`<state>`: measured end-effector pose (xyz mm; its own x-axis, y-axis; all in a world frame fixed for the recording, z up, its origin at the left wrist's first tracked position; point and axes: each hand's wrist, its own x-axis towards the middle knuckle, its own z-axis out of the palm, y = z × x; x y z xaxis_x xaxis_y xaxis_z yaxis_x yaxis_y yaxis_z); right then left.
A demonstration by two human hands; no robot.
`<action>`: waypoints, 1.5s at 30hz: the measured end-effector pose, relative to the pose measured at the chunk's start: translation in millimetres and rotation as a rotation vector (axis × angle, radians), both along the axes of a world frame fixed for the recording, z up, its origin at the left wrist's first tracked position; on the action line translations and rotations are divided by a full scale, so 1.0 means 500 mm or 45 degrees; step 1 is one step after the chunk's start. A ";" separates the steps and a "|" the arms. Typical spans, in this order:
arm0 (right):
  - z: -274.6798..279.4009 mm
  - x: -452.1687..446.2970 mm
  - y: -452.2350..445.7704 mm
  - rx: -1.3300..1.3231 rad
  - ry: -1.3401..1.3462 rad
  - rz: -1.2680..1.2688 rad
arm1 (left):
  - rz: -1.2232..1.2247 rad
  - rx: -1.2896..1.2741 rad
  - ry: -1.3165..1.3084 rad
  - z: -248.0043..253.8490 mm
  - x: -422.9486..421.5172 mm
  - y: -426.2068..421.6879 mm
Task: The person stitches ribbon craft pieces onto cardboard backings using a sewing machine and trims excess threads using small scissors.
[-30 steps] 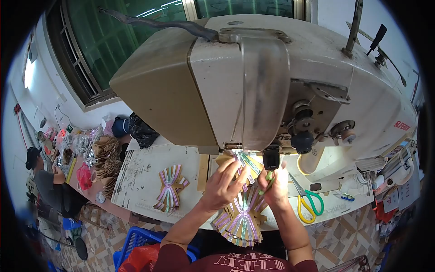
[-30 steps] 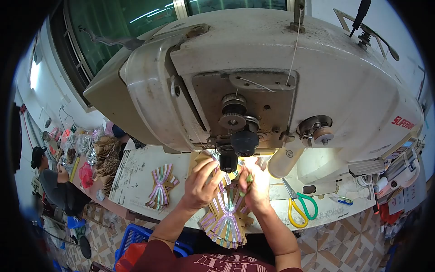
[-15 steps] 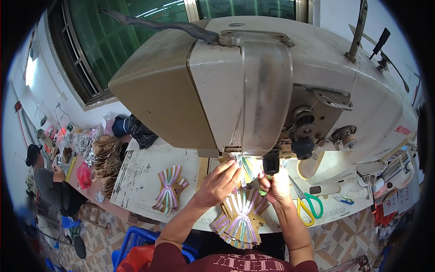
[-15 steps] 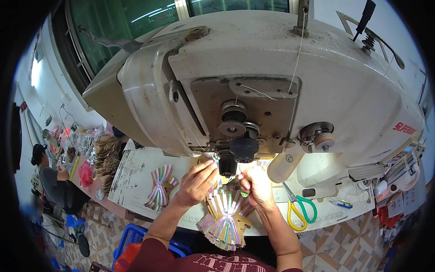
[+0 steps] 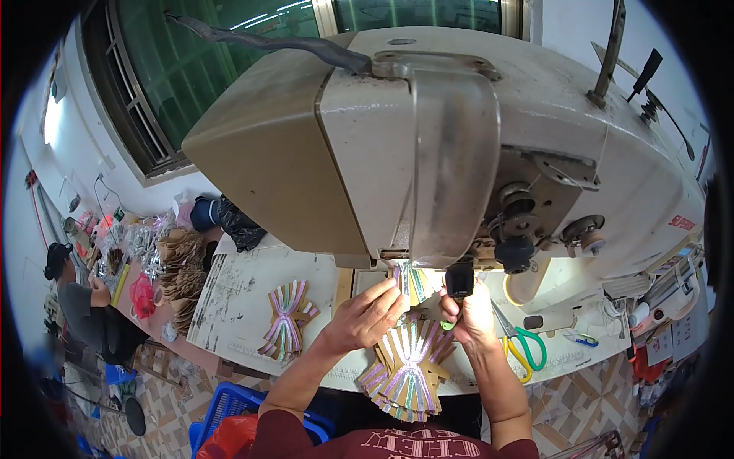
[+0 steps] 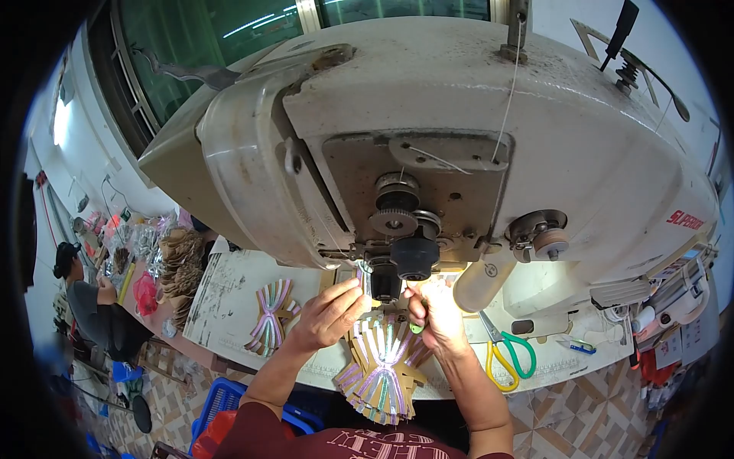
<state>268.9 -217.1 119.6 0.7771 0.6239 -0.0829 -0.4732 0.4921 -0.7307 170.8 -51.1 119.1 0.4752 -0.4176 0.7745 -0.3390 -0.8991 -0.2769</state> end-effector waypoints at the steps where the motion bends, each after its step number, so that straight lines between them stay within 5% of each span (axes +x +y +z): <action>1: 0.001 0.000 0.000 0.001 0.015 -0.003 | -0.001 0.004 0.000 -0.001 0.001 0.001; 19: -0.036 0.043 0.017 0.116 -0.099 -0.089 | 0.021 0.005 -0.023 0.014 0.015 0.010; 29: -0.023 0.061 0.043 0.136 0.125 -0.264 | 0.008 -0.128 -0.036 0.008 0.045 0.028; 32: -0.025 0.066 0.051 0.136 0.185 -0.297 | -0.086 -0.703 -0.020 0.021 0.032 0.006; 35: -0.030 0.064 0.051 0.171 0.110 -0.291 | -0.141 -1.828 0.162 0.006 0.049 0.013; 36: -0.034 0.066 0.048 0.200 0.056 -0.260 | 0.059 -1.741 0.308 -0.012 0.064 0.047; 39: -0.043 0.068 0.046 0.259 -0.002 -0.200 | -0.055 -2.177 0.408 -0.064 0.128 0.097; 40: -0.043 0.069 0.046 0.284 -0.008 -0.182 | -0.155 -2.545 0.383 -0.059 0.141 0.088; 45: -0.053 0.075 0.053 0.244 0.005 -0.226 | -0.654 -3.006 0.379 0.001 0.173 0.091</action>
<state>306.7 -190.4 93.0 0.8756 0.4825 0.0204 -0.3698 0.6970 -0.6144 257.5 -5.7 119.6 0.7958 0.5951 -0.1126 -0.3607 0.6150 0.7012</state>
